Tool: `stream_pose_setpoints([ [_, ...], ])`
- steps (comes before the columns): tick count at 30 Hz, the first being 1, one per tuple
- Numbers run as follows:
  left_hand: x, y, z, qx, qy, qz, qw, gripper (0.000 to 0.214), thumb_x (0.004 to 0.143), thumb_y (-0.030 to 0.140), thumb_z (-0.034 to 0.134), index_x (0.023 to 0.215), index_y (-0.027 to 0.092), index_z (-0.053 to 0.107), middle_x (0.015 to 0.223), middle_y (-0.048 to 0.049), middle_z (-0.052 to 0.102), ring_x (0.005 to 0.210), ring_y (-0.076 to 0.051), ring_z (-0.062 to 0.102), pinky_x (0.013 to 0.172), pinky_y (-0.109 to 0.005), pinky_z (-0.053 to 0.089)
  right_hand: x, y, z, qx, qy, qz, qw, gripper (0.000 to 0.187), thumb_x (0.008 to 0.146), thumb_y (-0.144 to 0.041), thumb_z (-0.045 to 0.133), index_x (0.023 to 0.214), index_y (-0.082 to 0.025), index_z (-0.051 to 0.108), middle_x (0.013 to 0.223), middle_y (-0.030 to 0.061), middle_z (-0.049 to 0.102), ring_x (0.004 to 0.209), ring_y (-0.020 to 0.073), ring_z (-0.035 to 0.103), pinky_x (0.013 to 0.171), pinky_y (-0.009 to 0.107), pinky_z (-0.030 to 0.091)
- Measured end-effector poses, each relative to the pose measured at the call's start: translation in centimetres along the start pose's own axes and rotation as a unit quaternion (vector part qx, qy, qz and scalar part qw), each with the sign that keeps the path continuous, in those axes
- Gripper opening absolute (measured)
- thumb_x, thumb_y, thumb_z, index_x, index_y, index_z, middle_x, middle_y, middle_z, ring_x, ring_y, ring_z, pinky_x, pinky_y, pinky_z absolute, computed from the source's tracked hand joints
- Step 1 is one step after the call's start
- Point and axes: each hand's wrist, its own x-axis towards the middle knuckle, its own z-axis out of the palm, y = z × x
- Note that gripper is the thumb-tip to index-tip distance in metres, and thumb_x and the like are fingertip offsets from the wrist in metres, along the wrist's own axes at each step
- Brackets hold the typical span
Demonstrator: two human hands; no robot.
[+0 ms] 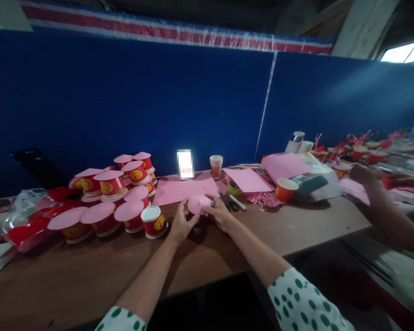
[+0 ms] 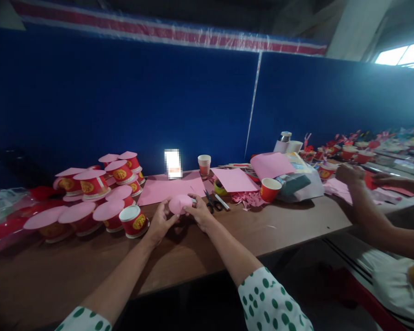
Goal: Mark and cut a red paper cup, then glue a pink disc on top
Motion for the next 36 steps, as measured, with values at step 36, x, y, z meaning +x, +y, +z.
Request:
stream_pose_setpoints([
  [36,-0.1,0.6,-0.5,-0.108,-0.049,-0.107,0.987,0.052,0.057,0.023,0.078,0.104,0.016,0.057,0.093,-0.0052,0.068,0.076,-0.014,0.063,0.067,-0.024,0.048,-0.9,-1.1,0.2,-0.020,-0.077,0.013,0.997,0.055,0.058,-0.023,0.077,0.106,-0.021,0.053,0.068,-0.0044,0.057,0.059,0.0098,0.053,0.056,0.021,0.039],
])
